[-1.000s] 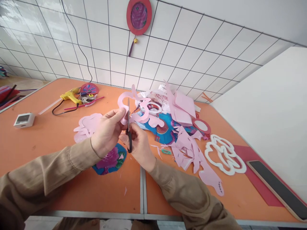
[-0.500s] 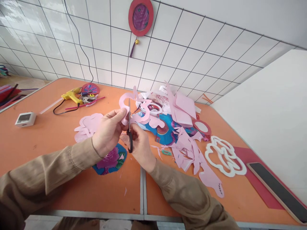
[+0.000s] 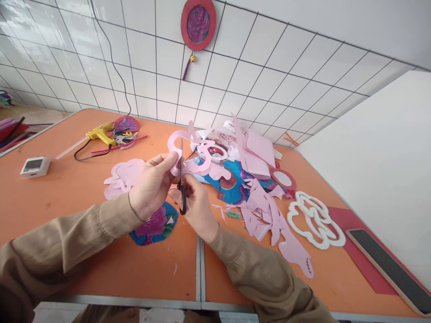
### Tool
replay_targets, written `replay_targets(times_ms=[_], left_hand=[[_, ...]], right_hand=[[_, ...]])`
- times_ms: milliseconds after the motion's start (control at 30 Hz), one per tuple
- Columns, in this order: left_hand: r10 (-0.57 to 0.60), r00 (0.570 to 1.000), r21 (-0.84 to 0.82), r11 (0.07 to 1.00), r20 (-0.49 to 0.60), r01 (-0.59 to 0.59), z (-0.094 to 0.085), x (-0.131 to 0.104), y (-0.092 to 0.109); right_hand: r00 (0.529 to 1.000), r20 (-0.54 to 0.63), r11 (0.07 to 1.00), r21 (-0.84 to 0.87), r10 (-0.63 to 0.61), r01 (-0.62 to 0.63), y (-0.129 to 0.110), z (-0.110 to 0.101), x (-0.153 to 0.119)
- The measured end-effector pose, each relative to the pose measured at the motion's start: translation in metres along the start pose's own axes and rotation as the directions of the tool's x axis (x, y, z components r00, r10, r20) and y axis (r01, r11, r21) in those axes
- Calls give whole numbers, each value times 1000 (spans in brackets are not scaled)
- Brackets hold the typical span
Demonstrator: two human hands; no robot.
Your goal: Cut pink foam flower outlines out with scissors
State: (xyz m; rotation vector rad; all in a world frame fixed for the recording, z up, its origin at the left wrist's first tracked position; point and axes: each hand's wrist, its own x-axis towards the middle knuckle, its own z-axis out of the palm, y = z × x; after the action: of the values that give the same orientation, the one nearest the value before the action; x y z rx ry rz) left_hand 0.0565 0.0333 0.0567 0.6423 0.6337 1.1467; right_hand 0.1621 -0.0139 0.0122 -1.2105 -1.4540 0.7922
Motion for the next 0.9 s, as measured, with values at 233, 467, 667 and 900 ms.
replay_targets(times_ms=[233, 467, 667, 900], left_hand=[[1, 1000, 13, 1000, 10, -1, 0, 1, 0], [48, 996, 31, 998, 76, -50, -2, 3, 3], [62, 994, 45, 997, 94, -67, -3, 5, 5], [126, 982, 127, 981, 139, -144, -3, 10, 11]], right_hand=[[1000, 7, 999, 52, -4, 4, -2, 0, 0], [1000, 12, 999, 28, 17, -17, -5, -2, 0], [999, 22, 997, 67, 31, -33, -5, -2, 0], [999, 12, 997, 66, 29, -30, -10, -5, 2]])
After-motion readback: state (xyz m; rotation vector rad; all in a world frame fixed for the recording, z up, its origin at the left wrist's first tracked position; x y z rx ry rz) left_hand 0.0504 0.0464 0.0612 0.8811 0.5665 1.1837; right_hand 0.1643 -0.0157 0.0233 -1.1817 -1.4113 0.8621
